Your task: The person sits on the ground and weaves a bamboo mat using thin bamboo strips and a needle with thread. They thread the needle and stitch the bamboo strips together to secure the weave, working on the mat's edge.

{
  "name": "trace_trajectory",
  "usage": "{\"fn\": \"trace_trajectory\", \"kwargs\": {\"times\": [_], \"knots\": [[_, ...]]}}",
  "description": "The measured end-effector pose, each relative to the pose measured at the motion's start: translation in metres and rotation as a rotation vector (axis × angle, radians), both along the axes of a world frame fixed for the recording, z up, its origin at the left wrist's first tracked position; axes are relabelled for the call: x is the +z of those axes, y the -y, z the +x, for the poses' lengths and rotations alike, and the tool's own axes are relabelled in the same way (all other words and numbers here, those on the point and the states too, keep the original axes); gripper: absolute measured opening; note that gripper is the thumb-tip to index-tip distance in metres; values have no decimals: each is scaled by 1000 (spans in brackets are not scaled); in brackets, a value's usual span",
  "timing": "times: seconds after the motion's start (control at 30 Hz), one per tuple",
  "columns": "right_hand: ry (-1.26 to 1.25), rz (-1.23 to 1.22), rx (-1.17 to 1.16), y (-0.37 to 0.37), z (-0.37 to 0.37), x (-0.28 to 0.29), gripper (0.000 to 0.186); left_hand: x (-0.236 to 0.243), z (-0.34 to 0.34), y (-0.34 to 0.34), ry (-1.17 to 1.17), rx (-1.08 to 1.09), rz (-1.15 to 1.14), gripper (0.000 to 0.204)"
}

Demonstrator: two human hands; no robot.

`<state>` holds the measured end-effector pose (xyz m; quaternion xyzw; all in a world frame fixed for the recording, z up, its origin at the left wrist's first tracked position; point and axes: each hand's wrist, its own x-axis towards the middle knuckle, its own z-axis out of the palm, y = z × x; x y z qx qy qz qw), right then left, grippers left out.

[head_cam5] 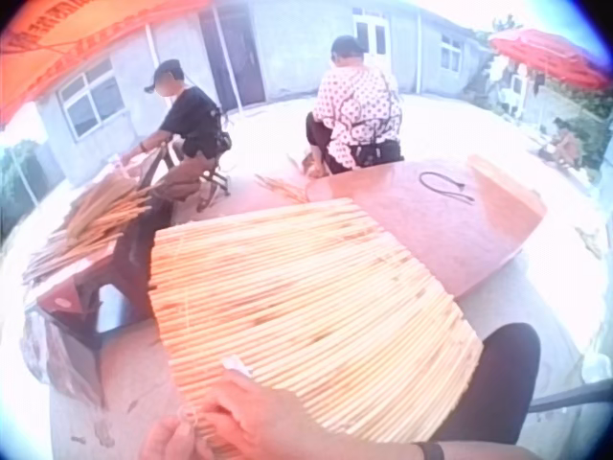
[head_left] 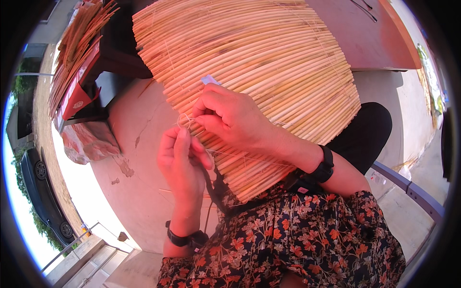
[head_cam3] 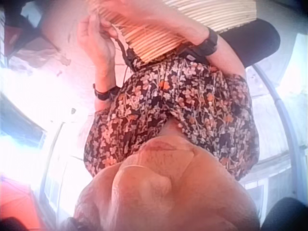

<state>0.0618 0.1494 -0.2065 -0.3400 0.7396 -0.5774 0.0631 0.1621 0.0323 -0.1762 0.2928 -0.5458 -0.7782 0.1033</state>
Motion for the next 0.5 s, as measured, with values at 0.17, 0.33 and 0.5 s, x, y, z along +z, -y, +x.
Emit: {"fn": "trace_trajectory", "kwargs": {"times": [0.17, 0.33, 0.5], "knots": [[246, -159, 111, -9, -7, -2, 10, 0, -3, 3, -11, -3, -5, 14], [275, -164, 127, -10, -9, -3, 10, 8, -3, 5, -48, -64, 11, 12], [250, -158, 134, -12, -9, -1, 10, 12, -2, 13, -118, -124, 199, 12]]}}
